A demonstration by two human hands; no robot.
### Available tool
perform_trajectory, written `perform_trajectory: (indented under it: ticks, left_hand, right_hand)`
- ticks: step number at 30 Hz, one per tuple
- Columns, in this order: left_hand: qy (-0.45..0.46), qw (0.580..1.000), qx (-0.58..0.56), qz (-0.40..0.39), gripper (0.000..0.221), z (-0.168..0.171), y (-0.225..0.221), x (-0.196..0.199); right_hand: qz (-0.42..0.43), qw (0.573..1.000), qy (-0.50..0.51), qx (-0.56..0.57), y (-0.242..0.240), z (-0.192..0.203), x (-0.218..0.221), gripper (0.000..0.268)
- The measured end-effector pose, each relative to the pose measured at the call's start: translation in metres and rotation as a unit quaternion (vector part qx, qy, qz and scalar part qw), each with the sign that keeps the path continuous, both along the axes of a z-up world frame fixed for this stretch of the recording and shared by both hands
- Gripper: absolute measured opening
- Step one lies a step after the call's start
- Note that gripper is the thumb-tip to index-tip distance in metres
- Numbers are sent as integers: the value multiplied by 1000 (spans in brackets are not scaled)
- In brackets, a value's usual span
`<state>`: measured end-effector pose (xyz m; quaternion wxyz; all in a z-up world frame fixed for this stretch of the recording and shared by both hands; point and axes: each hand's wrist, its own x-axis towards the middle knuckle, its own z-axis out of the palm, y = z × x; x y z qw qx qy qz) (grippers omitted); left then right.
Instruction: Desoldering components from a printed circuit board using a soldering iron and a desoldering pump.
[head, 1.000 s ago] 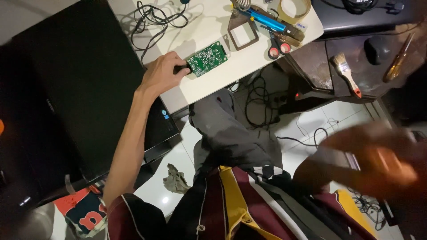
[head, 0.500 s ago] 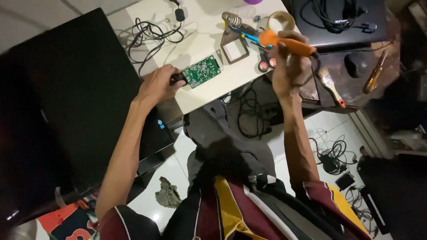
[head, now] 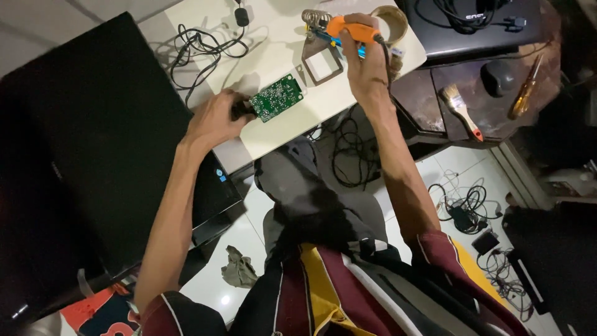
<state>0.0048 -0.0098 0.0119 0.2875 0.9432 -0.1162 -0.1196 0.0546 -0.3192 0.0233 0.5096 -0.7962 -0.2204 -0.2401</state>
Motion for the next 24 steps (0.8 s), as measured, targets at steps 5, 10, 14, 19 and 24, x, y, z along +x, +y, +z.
perform_trajectory:
  ticks: [5,10,14,19,24]
  left_hand:
    - [5,1000,23,0,47,-1,1,-2]
    - [4,999,32,-13,39,6,-4,-1]
    - [29,999,37,-2,41,8,-5,-1]
    - [-3,1000,27,-1,38,7,-5,-3]
    - [34,999,26,10,44,12,-8,-2]
  right_hand:
    - [-17,999,-42,-1,9,-5,6,21]
    - [23,998,-13,48,14,-20,9,20]
    - [-27,999,-10,26,14,-39,11,28]
    - [-2,998,-16,55,16,-56,5,41]
    - [-6,998,37,59,26,-48,-18,18]
